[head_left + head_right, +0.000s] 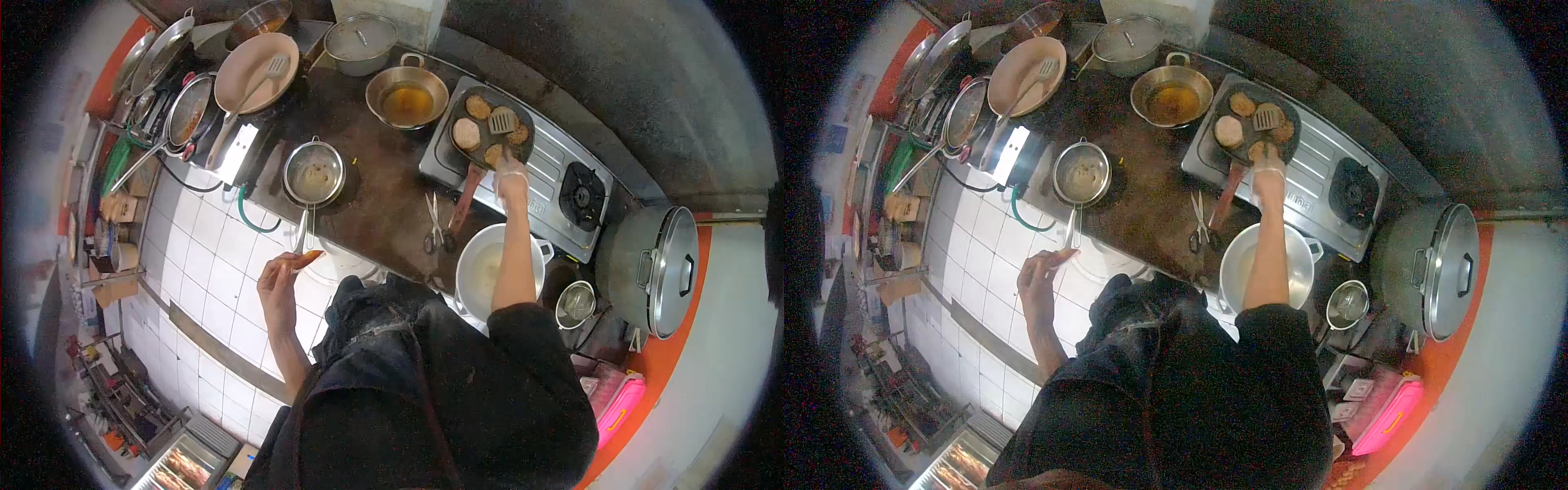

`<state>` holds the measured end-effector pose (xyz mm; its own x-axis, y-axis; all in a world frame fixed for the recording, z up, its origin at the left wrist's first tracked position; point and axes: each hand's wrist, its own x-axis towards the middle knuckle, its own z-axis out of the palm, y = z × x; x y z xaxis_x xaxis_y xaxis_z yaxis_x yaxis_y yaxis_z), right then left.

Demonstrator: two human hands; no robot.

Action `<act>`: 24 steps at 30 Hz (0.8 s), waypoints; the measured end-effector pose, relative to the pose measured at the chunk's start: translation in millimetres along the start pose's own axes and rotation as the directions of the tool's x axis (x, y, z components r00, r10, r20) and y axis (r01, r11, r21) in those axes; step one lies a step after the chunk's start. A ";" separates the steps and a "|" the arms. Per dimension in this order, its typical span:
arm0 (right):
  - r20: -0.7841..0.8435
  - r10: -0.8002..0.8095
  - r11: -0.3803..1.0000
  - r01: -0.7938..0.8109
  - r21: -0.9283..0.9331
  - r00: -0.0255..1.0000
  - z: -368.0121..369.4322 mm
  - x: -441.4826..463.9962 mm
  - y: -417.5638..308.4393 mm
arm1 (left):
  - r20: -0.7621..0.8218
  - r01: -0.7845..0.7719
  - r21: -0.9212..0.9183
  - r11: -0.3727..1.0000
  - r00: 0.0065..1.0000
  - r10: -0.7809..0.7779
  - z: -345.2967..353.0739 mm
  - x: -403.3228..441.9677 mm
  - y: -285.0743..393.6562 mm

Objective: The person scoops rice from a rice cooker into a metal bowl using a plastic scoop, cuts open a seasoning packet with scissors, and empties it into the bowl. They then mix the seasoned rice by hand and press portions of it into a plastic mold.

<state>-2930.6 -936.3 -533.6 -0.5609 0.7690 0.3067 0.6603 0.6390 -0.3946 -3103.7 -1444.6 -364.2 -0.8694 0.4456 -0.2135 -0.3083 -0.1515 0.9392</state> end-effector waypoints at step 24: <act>0.274 0.362 0.930 -0.366 -0.039 0.891 -86.7 8.7 -116.9 | 0.043 -0.049 -0.008 0.999 0.998 0.049 9.5 1.4 2.0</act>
<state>-2969.4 -1002.7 -409.7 -0.3972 0.9115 -0.1067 0.8389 0.3135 -0.4450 -3102.0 -1435.9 -360.0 -0.8659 0.4755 -0.1553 -0.2685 -0.1798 0.9464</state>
